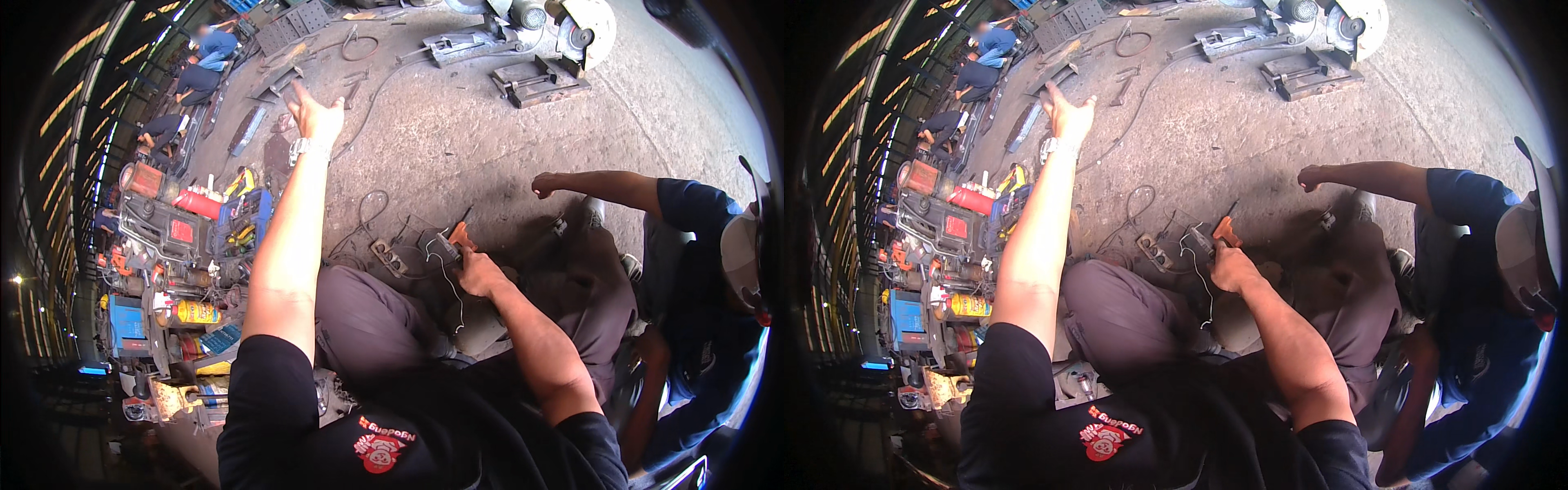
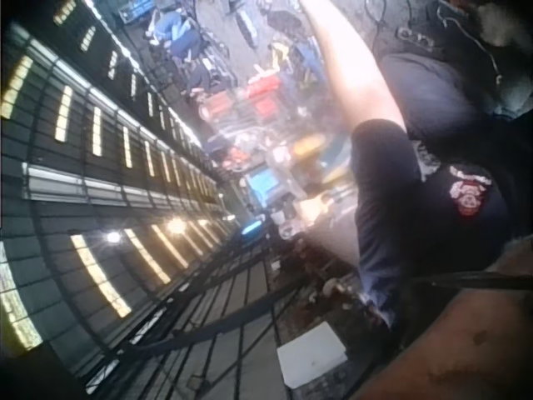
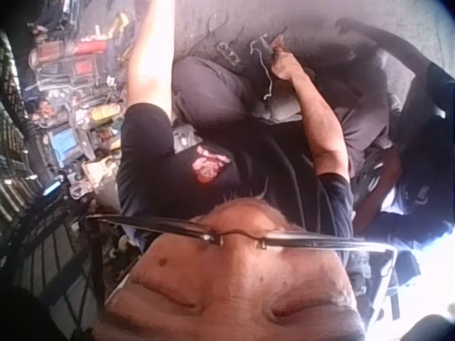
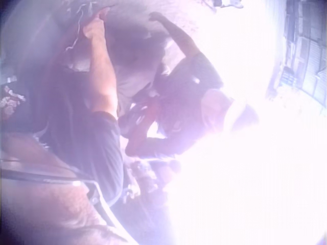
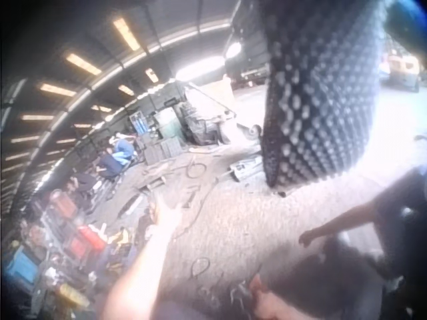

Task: The person uses pliers to trim and shape a metal plate, repeatedly bending and cutting edges. They also use a handheld power tool to grind or smooth the surface of the metal piece.

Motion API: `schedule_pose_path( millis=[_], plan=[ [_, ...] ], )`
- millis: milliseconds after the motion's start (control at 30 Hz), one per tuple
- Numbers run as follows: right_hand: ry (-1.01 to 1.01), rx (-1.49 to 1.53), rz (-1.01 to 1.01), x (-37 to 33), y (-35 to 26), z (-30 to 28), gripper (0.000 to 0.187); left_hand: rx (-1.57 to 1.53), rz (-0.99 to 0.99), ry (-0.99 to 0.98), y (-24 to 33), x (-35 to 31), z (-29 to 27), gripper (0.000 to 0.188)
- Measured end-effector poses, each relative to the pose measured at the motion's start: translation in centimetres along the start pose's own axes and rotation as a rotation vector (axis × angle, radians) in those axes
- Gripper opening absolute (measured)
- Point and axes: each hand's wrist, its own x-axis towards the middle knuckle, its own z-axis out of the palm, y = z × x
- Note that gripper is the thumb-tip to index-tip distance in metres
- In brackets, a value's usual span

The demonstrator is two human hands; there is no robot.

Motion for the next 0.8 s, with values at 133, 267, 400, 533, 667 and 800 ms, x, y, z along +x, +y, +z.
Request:
schedule_pose_path(
  millis=[133,267,400,533,667,800],
  plan=[
    [0.012,-0.009,-0.011,0.3,0.5,0.3,0.045,-0.033,-0.227,-0.019,-2.0,0.7,-0.3,0.116],
    [-0.02,-0.011,0.015,0.8,0.1,0.9,0.046,-0.049,-0.202,0.013,-6.1,0.1,0.0,0.114],
    [-0.048,-0.001,-0.016,0.6,-1.8,1.3,0.048,-0.122,-0.102,-0.003,-11.3,-0.1,-1.3,0.108],
    [0.001,0.012,-0.026,0.7,0.1,0.3,0.051,-0.498,-0.534,-0.177,-8.4,-2.1,-1.8,0.091],
    [0.039,0.028,-0.036,1.1,2.2,0.4,0.046,0.029,0.144,0.137,-14.0,2.5,-9.5,0.056],
    [0.022,0.035,0.026,0.1,2.4,1.2,0.037,-0.018,0.252,0.626,-8.6,0.0,-26.8,0.029]
  ],
)
